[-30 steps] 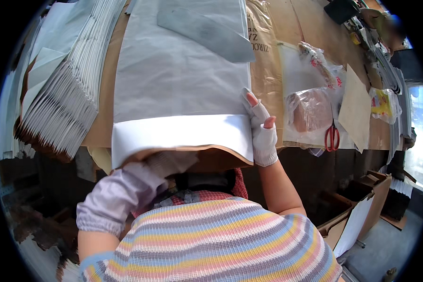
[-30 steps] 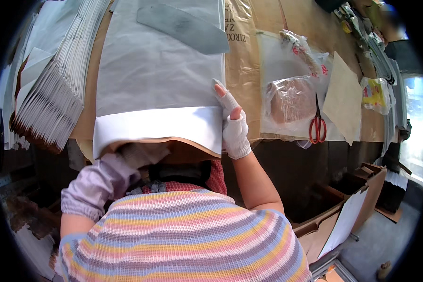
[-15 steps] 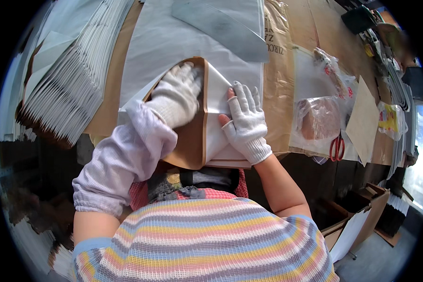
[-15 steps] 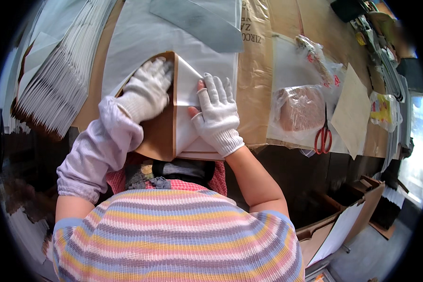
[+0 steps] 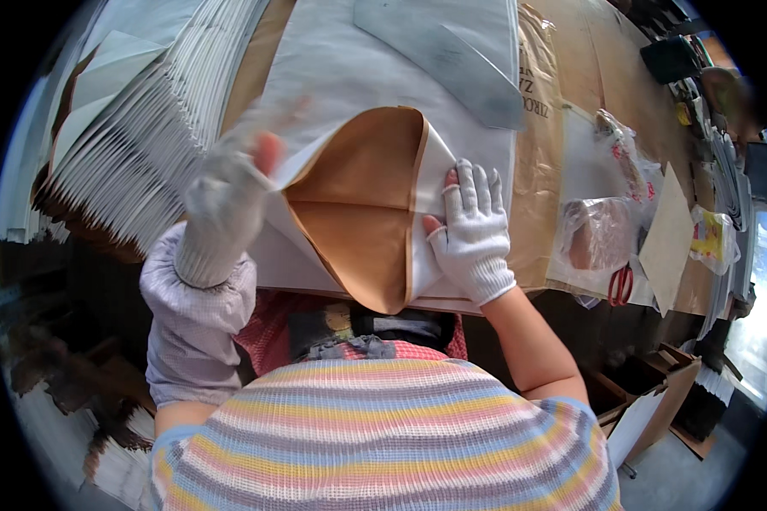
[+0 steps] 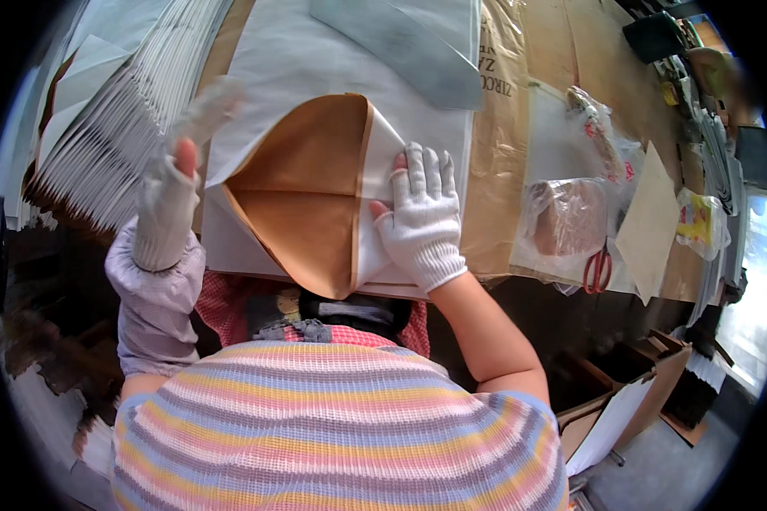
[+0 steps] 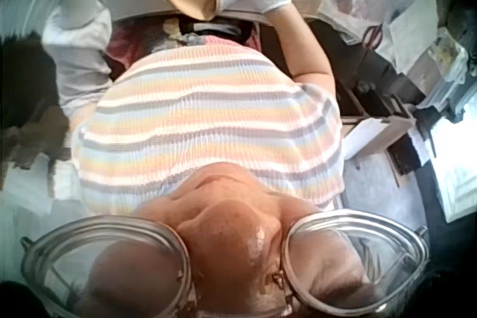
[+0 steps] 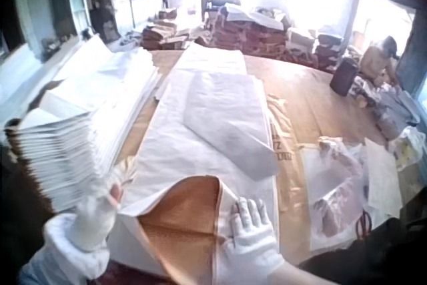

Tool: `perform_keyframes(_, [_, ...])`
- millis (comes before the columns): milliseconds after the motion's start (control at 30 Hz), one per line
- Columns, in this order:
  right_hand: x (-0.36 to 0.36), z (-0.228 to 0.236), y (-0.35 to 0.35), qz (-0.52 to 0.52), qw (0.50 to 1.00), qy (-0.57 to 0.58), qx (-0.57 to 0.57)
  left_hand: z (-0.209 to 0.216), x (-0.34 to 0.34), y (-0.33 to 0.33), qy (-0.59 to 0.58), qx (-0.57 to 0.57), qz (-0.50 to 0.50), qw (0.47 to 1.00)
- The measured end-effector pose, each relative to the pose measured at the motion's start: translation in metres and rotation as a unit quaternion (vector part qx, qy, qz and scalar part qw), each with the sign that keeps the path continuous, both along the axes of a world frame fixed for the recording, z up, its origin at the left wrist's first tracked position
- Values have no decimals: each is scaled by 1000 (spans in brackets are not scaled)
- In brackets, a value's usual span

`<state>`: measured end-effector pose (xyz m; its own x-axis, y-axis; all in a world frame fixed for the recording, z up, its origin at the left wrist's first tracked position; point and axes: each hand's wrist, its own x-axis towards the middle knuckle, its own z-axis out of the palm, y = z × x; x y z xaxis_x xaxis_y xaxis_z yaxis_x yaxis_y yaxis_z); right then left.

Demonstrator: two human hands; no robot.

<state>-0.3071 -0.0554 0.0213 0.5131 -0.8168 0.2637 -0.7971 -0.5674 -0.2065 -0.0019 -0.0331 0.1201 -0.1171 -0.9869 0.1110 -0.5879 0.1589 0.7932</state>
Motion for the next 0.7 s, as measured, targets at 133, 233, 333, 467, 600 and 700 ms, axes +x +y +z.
perform_keyframes(133, [30,-2,-27,45,999,-16,-16,-76,48,33,123,20,-10,992])
perform_keyframes(233, [35,-6,-30,46,999,-14,-15,-98,55,35,48,-89,-51,994])
perform_keyframes(333, [35,-6,-30,38,999,-4,-18,-102,44,38,-66,-141,1,988])
perform_keyframes(467, [42,9,-27,133,990,-35,9,-105,55,41,115,-107,-7,988])
perform_keyframes(600, [91,15,-17,365,928,-23,65,-107,55,52,239,-65,32,968])
perform_keyframes(700, [146,2,-20,319,929,46,182,-103,54,49,156,-102,0,983])
